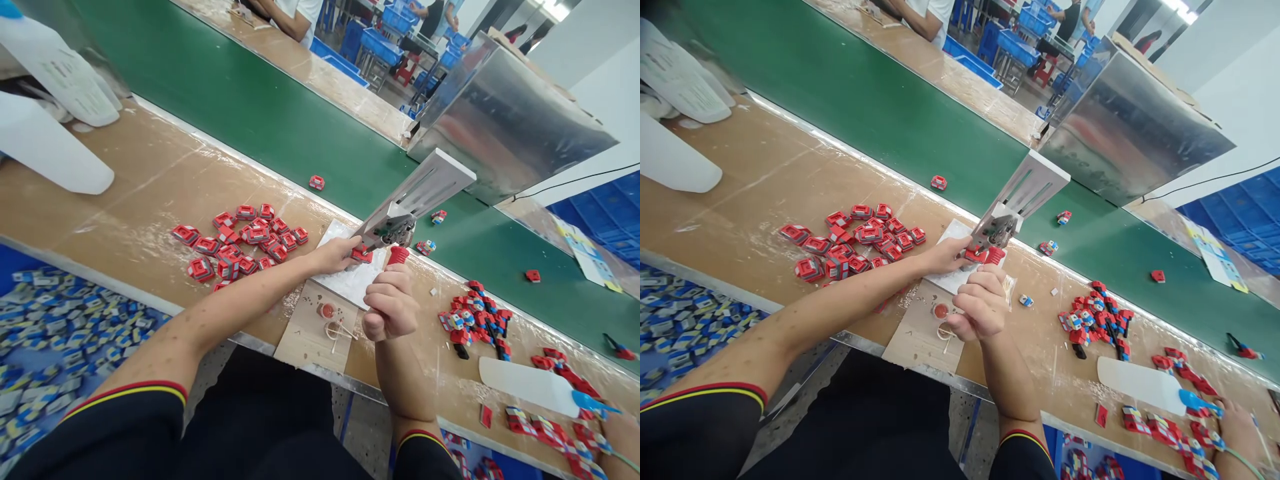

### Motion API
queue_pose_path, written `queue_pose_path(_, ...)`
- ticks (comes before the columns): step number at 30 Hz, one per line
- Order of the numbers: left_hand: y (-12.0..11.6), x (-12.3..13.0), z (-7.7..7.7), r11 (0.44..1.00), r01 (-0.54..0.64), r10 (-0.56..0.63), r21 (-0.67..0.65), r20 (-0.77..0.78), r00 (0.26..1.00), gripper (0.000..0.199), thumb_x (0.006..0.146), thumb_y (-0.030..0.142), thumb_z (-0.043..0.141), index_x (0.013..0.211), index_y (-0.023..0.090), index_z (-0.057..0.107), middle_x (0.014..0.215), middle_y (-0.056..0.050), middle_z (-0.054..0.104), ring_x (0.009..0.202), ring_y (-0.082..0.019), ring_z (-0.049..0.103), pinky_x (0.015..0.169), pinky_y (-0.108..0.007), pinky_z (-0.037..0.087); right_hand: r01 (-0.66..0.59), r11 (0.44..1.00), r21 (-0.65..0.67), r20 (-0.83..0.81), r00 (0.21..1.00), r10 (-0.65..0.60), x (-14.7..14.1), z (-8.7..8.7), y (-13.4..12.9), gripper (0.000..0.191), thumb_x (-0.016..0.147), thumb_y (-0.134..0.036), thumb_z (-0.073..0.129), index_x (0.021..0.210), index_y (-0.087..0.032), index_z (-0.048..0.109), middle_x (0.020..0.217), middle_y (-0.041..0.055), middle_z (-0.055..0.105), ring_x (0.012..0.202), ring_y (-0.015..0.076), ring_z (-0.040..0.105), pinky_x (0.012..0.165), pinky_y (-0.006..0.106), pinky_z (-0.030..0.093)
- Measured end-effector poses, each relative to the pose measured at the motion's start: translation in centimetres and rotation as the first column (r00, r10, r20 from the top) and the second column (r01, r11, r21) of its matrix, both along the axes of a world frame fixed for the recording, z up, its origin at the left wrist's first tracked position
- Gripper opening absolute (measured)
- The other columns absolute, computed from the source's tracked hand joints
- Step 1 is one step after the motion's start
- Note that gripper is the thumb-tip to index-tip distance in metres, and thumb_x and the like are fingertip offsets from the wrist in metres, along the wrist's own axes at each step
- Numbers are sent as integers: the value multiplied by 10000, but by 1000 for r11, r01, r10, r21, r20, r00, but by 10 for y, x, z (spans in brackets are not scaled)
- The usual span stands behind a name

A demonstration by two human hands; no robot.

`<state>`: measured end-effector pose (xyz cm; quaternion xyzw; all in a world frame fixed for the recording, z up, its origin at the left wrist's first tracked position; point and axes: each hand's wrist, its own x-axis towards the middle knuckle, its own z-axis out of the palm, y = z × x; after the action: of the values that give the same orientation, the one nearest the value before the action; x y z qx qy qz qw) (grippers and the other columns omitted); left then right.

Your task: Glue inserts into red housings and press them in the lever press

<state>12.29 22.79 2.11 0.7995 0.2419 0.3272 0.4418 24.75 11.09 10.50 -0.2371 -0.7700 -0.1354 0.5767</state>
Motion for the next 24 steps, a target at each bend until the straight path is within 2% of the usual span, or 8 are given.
queue_pose_path(6,-1,0,1,999,3,1,38,-86,996,169,946,175,656,1112,205,650,1053,-73,800,1004,-239,762,885,-325,562,102,992,-76,347,935,-69,23,-40,15,165,953,-307,699,798,-321,644,648,-68,651,690,176,599,890,433,512)
queue_pose_path(8,-5,-1,5,999,7,0,49,-141,990,127,957,179,635,1084,190,640,1029,-93,793,980,-251,756,866,-340,560,125,988,-87,397,914,-80,23,-42,25,261,930,-250,747,716,-293,604,626,-69,631,708,158,618,864,392,523)
queue_pose_path(11,-3,-7,17,997,39,-23,67,-228,973,184,945,215,682,1122,177,646,1044,-104,796,954,-247,755,848,-342,567,149,987,-53,437,892,-111,22,-26,22,367,942,-213,746,637,-265,548,608,-64,615,745,145,658,827,351,538)
queue_pose_path(14,26,-19,36,994,85,-58,72,-321,945,343,810,250,848,1116,199,702,1050,-60,816,953,-224,764,858,-312,584,199,979,-37,414,895,-166,25,-4,-20,283,968,-205,709,708,-269,618,758,-26,735,829,180,709,825,383,558)
queue_pose_path(17,83,-29,53,996,-31,64,88,-411,909,233,820,253,812,1034,183,753,1029,-86,821,1024,-253,761,948,-362,589,315,940,-133,178,940,-290,25,6,-84,187,1019,-234,614,873,-251,730,825,44,757,834,246,701,756,440,539)
queue_pose_path(19,121,-30,59,972,-200,235,125,-449,862,286,874,235,734,1148,155,751,1187,-160,803,1236,-313,704,1101,-456,535,315,924,-215,58,949,-310,21,3,-118,261,1051,-236,531,888,-232,734,773,52,716,761,243,662,685,434,512)
queue_pose_path(21,148,-25,57,938,-317,343,137,-488,803,410,877,199,714,1285,155,720,1342,-188,763,1417,-364,604,1207,-551,456,310,899,-308,68,950,-305,16,-4,-137,249,1041,-198,524,897,-228,725,763,44,699,730,227,643,655,413,512)
queue_pose_path(24,163,-16,51,918,-381,376,110,-550,746,393,874,157,703,1264,140,751,1354,-210,758,1406,-418,618,1204,-631,456,370,801,-470,148,928,-342,20,-22,-145,183,995,-131,575,938,-239,712,815,37,714,762,217,671,687,387,555)
